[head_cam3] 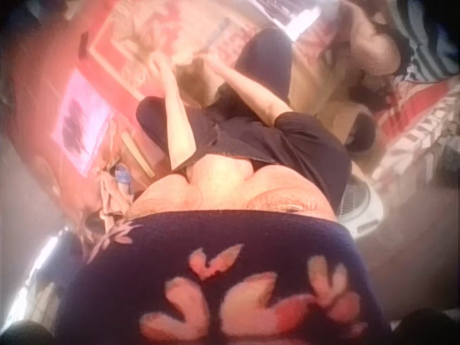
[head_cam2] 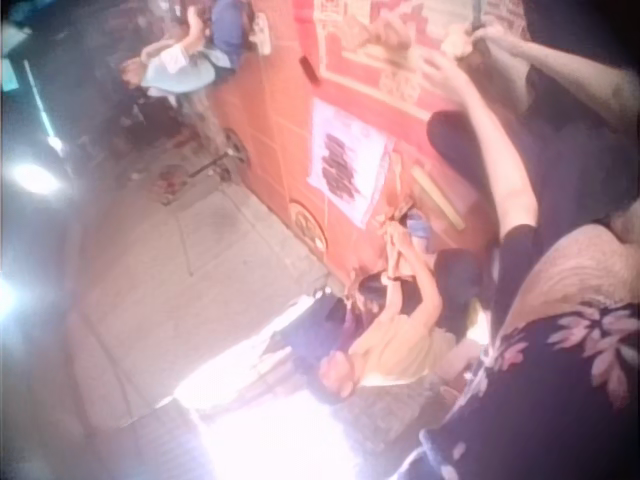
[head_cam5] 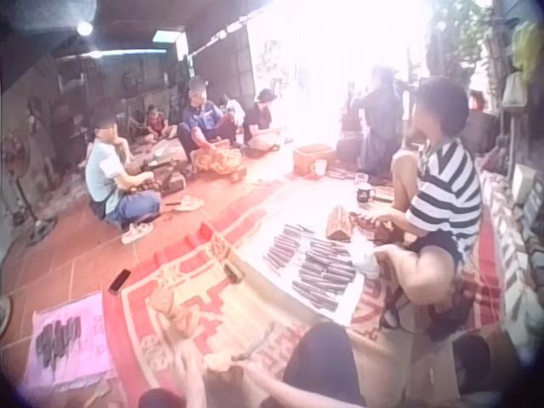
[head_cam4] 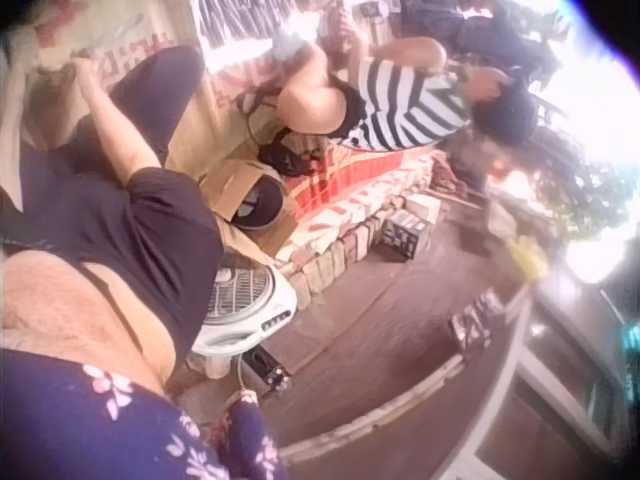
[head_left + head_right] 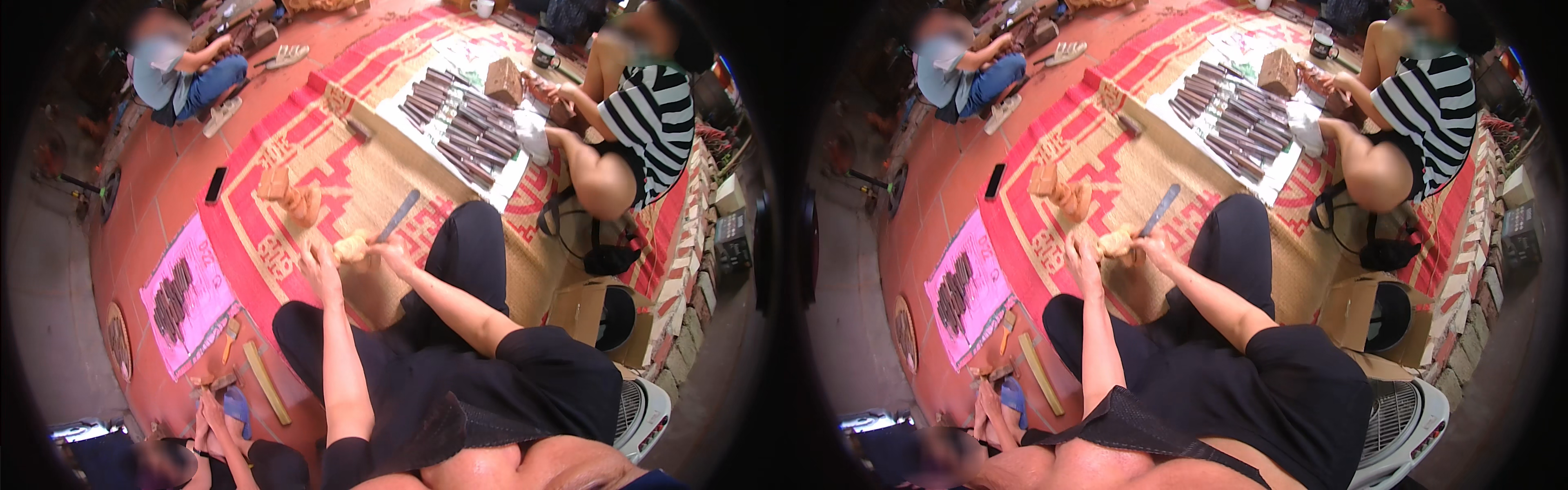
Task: The person sits on a mat and uses a knife to carve a small block of wood, shaping it by hand. They rotate the wood frequently to work on different sides while other people work nearby.
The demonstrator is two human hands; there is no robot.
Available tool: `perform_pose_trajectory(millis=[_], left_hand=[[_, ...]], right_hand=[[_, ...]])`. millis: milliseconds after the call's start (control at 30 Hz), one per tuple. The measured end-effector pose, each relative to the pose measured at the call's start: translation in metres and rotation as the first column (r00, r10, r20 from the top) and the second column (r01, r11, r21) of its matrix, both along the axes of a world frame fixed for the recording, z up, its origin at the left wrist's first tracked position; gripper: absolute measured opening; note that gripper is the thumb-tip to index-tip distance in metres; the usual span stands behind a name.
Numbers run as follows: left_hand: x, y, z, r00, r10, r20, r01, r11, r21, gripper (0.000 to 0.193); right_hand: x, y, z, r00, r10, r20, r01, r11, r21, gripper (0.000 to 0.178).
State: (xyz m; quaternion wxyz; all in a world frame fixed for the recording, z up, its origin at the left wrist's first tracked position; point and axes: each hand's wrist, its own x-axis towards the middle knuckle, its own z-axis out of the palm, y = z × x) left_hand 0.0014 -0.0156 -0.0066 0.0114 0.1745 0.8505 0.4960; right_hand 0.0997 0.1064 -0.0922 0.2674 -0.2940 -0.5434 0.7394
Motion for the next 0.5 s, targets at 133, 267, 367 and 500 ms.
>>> perform_pose_trajectory(millis=[133,267,367,500], left_hand=[[-0.002,-0.008,0.006,0.946,-0.297,-0.132,0.275,0.948,-0.158,0.062],[0.001,-0.01,0.031,0.893,-0.45,-0.034,0.429,0.87,-0.241,0.085],[-0.002,-0.004,0.038,0.875,-0.48,-0.065,0.435,0.838,-0.329,0.088],[-0.006,-0.002,0.035,0.91,-0.412,-0.048,0.39,0.889,-0.242,0.077]], right_hand=[[-0.004,0.001,-0.027,0.999,-0.014,-0.048,0.013,0.999,-0.04,0.021],[0.005,0.01,0.002,0.999,0.036,0.033,-0.031,0.99,-0.14,0.019],[0.001,0.011,-0.013,1.0,0.019,-0.005,-0.02,0.982,-0.19,0.017],[-0.002,0.014,-0.008,0.998,0.019,-0.056,-0.031,0.972,-0.231,0.021]])
